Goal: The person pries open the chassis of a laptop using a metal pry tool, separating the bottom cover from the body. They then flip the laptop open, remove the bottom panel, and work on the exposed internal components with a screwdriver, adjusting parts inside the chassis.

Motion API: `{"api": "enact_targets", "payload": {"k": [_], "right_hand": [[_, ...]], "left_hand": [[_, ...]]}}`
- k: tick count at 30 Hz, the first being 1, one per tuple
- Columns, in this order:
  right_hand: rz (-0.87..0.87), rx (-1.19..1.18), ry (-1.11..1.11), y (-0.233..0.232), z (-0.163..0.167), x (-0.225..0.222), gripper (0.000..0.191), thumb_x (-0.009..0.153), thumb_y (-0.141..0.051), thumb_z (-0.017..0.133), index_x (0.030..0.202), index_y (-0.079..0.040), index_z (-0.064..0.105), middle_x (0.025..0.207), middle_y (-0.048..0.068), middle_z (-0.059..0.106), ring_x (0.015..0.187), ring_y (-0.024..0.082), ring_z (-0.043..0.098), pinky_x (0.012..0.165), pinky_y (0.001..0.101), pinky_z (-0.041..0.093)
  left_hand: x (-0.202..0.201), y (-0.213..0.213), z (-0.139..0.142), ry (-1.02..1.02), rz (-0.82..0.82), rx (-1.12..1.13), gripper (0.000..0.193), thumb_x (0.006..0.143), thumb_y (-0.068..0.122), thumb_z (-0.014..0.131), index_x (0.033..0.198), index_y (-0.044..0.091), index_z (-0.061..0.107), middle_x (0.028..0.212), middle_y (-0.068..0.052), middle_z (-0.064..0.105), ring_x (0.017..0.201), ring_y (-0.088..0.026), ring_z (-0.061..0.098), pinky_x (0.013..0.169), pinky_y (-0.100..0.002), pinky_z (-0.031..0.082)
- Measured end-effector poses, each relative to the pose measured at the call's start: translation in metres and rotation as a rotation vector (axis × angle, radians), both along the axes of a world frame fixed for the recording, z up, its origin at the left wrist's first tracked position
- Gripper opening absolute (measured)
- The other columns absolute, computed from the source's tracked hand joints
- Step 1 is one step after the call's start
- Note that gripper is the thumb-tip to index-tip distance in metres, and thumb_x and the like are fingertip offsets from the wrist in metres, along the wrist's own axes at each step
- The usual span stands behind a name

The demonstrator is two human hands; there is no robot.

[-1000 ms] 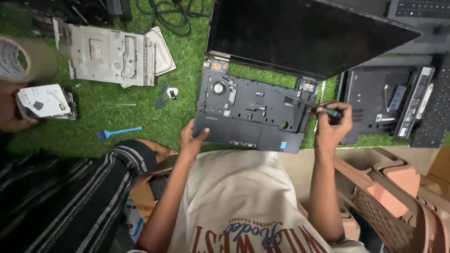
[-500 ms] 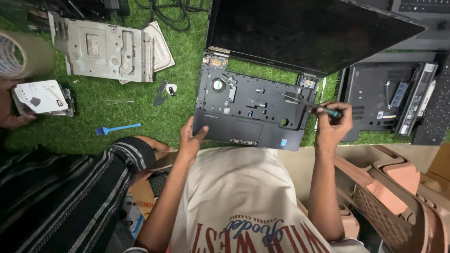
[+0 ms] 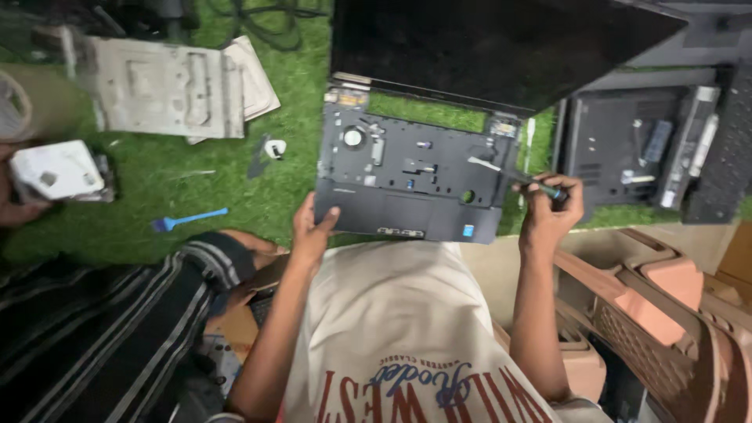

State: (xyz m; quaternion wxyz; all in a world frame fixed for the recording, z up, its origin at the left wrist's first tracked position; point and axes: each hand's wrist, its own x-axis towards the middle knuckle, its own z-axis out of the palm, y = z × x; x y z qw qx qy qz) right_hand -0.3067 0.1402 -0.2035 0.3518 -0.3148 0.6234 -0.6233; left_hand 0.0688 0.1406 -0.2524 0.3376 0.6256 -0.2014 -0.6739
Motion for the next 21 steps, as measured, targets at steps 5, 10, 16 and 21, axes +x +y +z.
{"api": "enact_targets", "payload": {"k": [5,10,16,21], "right_hand": [[-0.352,-0.13,0.086,0.016,-0.003,-0.062,0.021,0.096,0.01,0.067,0.101,-0.003,0.052,0.108,0.012,0.063,0.095,0.02,0.063,0.086,0.0371,0.061],[-0.56,-0.126,0.417,0.03,-0.012,-0.125,0.018,0.091,0.01,0.072,0.098,-0.001,0.06,0.11,0.013,0.066,0.1,0.021,0.065,0.09,0.0351,0.06],[-0.435,0.127,0.933,0.036,-0.022,-0.134,0.021,0.089,0.003,0.079,0.101,-0.001,0.062,0.106,0.011,0.07,0.103,0.025,0.067,0.102,0.0428,0.051],[-0.399,0.143,1.197,0.043,-0.007,-0.116,0.027,0.092,-0.002,0.08,0.11,0.002,0.061,0.114,0.018,0.06,0.11,0.032,0.057,0.1,0.0441,0.045]], "left_hand": [[-0.001,-0.001,0.0,0.057,-0.013,-0.143,0.041,0.096,0.007,0.069,0.135,0.006,0.057,0.122,-0.004,0.069,0.11,-0.014,0.063,0.093,-0.031,0.051],[-0.001,-0.002,0.009,0.092,-0.02,-0.119,0.038,0.097,0.006,0.067,0.133,0.006,0.058,0.12,-0.003,0.07,0.108,-0.013,0.065,0.091,-0.03,0.053],[-0.005,-0.004,0.019,0.101,-0.021,-0.122,0.034,0.098,0.006,0.067,0.131,0.006,0.059,0.114,-0.004,0.07,0.098,-0.012,0.065,0.08,-0.031,0.051],[-0.005,-0.005,0.018,0.082,-0.009,-0.037,0.033,0.093,0.01,0.066,0.125,0.008,0.059,0.11,-0.002,0.071,0.092,-0.012,0.069,0.074,-0.034,0.06]]}}
